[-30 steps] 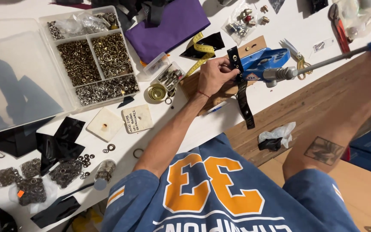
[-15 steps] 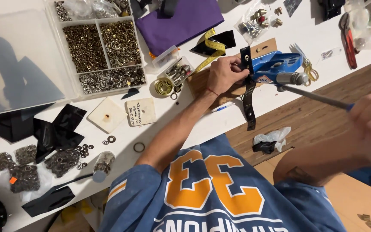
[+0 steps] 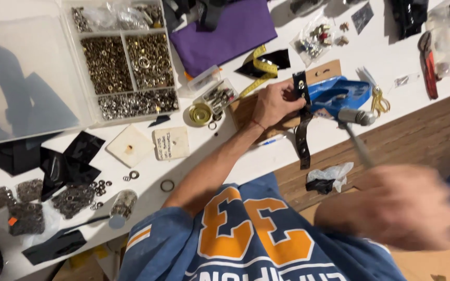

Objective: The person assembles a black leather collar at a workbench. They position a metal ring and grommets on the strap, set it in a blue grommet press, mark a spot with a pen, cut a small piece of leather with scissors, punch and fit hardware, and lay the finished collar flat on the table.

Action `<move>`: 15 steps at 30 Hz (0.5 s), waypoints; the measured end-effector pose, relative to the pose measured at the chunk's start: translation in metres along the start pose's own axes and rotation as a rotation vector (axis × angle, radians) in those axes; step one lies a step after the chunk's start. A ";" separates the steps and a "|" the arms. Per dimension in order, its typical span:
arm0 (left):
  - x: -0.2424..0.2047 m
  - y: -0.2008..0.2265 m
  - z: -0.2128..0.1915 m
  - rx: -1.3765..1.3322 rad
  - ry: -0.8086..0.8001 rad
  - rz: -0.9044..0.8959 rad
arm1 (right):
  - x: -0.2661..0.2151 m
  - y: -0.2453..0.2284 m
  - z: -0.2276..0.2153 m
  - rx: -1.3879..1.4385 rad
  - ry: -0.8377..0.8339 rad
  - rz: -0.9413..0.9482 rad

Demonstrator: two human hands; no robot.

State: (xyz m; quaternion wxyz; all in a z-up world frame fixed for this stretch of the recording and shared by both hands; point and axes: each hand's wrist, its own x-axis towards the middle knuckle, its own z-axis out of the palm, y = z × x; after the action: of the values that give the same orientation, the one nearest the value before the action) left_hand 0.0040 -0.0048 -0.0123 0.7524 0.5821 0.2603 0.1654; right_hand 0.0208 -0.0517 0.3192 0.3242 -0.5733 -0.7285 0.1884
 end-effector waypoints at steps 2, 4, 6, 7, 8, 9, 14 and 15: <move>0.000 0.007 -0.004 0.038 -0.005 -0.004 | 0.003 -0.009 0.032 -0.043 0.299 -0.023; 0.010 0.009 -0.004 0.040 0.018 0.012 | 0.006 0.009 0.039 -0.061 0.390 -0.085; -0.010 0.008 -0.001 0.027 0.029 -0.048 | -0.005 0.011 0.047 -0.041 0.467 -0.077; -0.005 0.009 -0.002 0.073 0.033 -0.028 | -0.013 0.017 0.050 -0.003 0.552 -0.109; 0.000 0.011 -0.003 0.118 0.038 -0.008 | -0.021 0.022 0.052 0.035 0.637 -0.142; 0.003 0.011 -0.003 0.116 0.025 -0.004 | -0.039 0.040 0.033 0.022 0.642 -0.136; 0.000 0.008 -0.003 0.048 -0.007 -0.009 | -0.145 0.118 -0.006 0.202 0.835 0.083; 0.001 0.010 -0.005 0.049 0.001 -0.007 | -0.164 0.146 -0.023 0.246 0.871 0.118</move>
State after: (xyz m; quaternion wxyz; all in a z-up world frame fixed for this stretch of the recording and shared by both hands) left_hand 0.0020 0.0024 -0.0036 0.7382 0.5994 0.2670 0.1567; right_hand 0.1629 -0.1714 0.1992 0.6549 -0.5967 -0.4625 0.0330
